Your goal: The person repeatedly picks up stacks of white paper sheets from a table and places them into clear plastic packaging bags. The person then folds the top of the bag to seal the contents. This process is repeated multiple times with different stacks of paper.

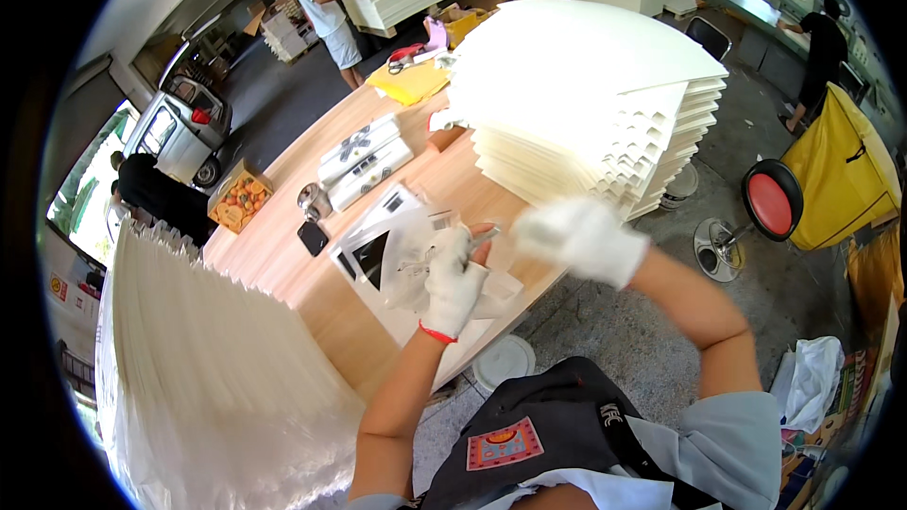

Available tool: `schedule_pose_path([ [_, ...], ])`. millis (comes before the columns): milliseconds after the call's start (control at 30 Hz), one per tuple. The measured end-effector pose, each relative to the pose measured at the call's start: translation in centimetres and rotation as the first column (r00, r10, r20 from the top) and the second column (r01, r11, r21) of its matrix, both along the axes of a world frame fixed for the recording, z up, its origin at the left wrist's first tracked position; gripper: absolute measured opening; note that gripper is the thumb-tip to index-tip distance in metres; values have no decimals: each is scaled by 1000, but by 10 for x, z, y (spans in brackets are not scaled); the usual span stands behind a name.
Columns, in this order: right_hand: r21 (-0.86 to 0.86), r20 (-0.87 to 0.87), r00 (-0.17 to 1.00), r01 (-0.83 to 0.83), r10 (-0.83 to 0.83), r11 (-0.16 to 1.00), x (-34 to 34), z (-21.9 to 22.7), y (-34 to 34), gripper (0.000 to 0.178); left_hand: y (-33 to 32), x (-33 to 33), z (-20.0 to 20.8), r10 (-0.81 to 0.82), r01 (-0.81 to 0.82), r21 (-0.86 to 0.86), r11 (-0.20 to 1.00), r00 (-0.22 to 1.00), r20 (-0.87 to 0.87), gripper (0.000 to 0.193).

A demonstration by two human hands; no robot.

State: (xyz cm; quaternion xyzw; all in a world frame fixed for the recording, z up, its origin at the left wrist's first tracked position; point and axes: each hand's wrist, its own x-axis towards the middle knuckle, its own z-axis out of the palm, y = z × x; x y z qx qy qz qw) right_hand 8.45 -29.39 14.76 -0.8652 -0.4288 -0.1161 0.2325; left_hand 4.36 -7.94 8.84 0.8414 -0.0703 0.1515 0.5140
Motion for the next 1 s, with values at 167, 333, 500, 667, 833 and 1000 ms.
schedule_pose_path([
  [167, 59, 694, 557, 588, -456, 807, 57, 89, -75, 34, -8, 30, 37, -217, 179, -226, 957, 964, -153, 29],
  [333, -133, 709, 643, 525, -290, 840, 93, 100, -102, 26, -21, 68, 74, -500, 379, -502, 777, 857, -127, 39],
  [500, -170, 796, 604, 270, -30, 948, 28, 122, -36, 18, -49, 86, 135, -565, 178, -717, 674, 749, -345, 53],
  [667, 71, 685, 717, 111, -129, 991, -25, 117, -49, 45, -37, 58, 178, -276, 143, -317, 938, 859, -430, 29],
  [833, 442, -414, 902, 317, -122, 839, -6, 62, -93, 52, 34, 46, 190, -249, 258, -36, 965, 873, -419, 19],
  [1000, 629, -471, 879, 271, 79, 728, -33, 24, -6, 50, 1, 5, 146, -263, 316, 284, 905, 942, -209, 36],
])
